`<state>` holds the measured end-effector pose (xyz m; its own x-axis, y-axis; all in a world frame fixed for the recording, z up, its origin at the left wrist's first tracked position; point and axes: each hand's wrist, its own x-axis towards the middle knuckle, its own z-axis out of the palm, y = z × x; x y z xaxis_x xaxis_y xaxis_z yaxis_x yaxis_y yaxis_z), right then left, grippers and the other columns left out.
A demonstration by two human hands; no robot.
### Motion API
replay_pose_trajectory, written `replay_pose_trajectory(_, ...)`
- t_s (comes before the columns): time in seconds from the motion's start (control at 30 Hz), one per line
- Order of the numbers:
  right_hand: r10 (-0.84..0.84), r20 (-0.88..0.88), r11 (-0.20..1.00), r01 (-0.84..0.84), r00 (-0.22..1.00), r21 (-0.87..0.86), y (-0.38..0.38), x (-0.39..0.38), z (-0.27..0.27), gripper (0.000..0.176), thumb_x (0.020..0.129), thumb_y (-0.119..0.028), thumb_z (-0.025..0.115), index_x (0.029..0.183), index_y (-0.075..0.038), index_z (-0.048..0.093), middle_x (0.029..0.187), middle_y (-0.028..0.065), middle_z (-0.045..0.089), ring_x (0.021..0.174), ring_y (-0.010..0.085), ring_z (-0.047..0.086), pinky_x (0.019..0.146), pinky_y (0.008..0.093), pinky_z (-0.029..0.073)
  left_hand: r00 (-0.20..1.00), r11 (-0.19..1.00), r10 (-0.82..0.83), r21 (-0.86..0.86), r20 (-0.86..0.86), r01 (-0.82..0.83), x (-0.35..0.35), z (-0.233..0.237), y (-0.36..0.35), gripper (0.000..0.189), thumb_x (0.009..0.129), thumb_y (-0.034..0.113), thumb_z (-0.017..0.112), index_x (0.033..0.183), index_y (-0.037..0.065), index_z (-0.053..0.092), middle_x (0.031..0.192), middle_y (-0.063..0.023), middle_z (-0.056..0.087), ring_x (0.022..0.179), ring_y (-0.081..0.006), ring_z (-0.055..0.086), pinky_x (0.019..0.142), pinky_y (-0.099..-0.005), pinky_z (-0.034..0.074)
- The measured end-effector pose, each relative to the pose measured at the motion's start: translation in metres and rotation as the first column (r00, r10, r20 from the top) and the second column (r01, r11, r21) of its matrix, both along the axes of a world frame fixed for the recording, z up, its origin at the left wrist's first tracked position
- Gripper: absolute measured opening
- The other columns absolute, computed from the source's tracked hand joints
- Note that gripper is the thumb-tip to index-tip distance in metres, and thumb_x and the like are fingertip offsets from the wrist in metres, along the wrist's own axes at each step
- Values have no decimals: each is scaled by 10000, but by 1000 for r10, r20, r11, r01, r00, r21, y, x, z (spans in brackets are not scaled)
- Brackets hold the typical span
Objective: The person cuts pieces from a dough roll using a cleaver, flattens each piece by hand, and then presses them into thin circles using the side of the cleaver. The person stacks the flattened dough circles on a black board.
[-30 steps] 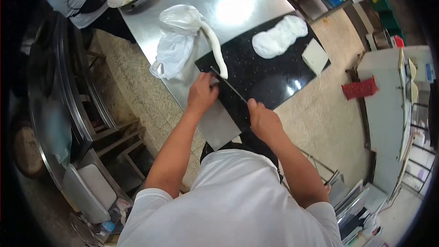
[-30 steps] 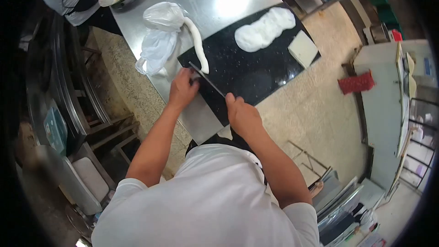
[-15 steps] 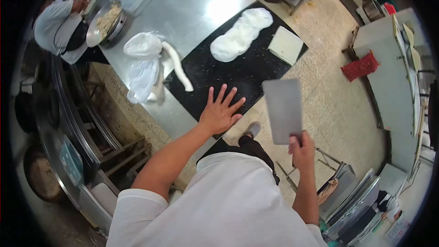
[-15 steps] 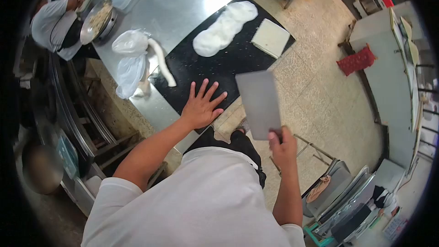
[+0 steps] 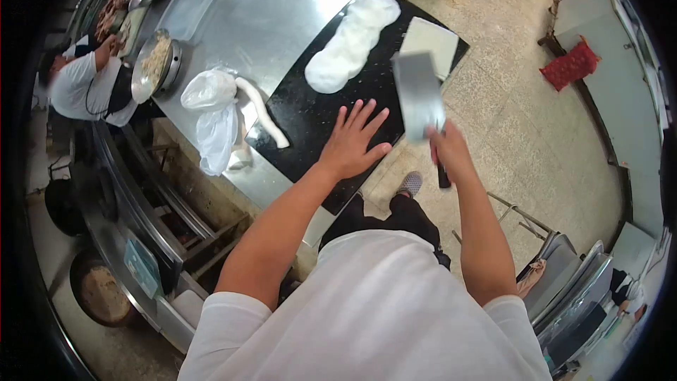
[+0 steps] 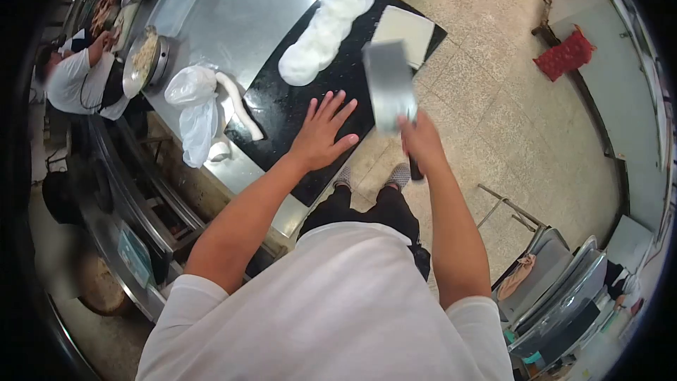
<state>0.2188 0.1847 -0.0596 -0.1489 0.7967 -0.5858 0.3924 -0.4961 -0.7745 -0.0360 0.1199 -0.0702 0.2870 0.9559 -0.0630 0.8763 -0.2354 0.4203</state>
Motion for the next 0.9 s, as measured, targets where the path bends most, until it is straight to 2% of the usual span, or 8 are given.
replay_pose_trajectory(0.07,243,-76,962,-251,967,-109,-48,1,9,321,991,-333,681,1158,-59,660,790,43,640,576,101,545,505,303,457,998,992,-64,108,14,62,-2,14,-3,717,970,612,558,1578,246,453,1694,-115,297,1585,-382,186,1269,-602,90)
replay_pose_trajectory(0.13,563,-4,823,-561,827,-84,-92,-10,-3,368,964,-288,687,1170,14,653,911,191,726,839,317,713,798,435,547,949,946,-311,79,-42,314,-7,-10,-19,697,962,624,560,1562,277,479,1674,-88,349,1574,-371,230,1261,-617,105)
replay_pose_trajectory(0.17,553,-10,829,-552,833,-85,-108,-19,-12,399,959,-294,686,1182,35,652,981,266,728,960,419,713,890,477,529,945,943,-324,69,-32,326,-8,-11,-28,691,953,627,561,1542,271,503,1659,-74,377,1561,-359,264,1256,-623,126)
replay_pose_trajectory(0.27,582,92,808,-587,808,39,-98,-24,-35,407,952,-331,705,1130,33,670,1009,276,731,965,407,720,870,475,535,935,934,-349,62,-64,353,-9,-17,-12,697,940,639,569,1529,270,522,1647,-50,402,1555,-339,287,1254,-617,139)
replay_pose_trajectory(0.47,634,54,760,-608,772,-231,-4,-39,-14,511,923,-415,733,1104,57,661,992,271,734,975,420,717,867,488,541,965,957,-241,140,-105,254,-15,-15,41,694,946,645,548,1534,279,518,1646,-43,404,1556,-341,278,1240,-648,120)
replay_pose_trajectory(0.6,625,142,780,-618,768,-96,-44,-35,-2,533,918,-377,734,1193,64,616,1109,293,707,1056,439,693,916,510,529,962,947,-245,182,-118,264,-13,-10,33,679,955,646,531,1530,284,521,1625,-54,429,1568,-342,241,1240,-664,99)
replay_pose_trajectory(0.67,617,23,785,-613,786,-88,-95,-18,-7,643,886,-327,772,1331,75,539,1224,320,663,1164,451,651,984,524,500,824,824,-565,17,-33,566,-12,-7,-2,675,947,651,537,1511,278,535,1604,-75,454,1564,-328,260,1246,-662,98)
replay_pose_trajectory(0.9,506,384,856,-506,772,-111,-67,-48,8,757,812,-418,847,1295,63,517,992,281,734,964,449,723,844,514,562,790,779,-608,134,-82,613,-11,-15,57,656,938,605,576,1478,233,567,1587,-63,476,1524,-262,356,1252,-640,136)
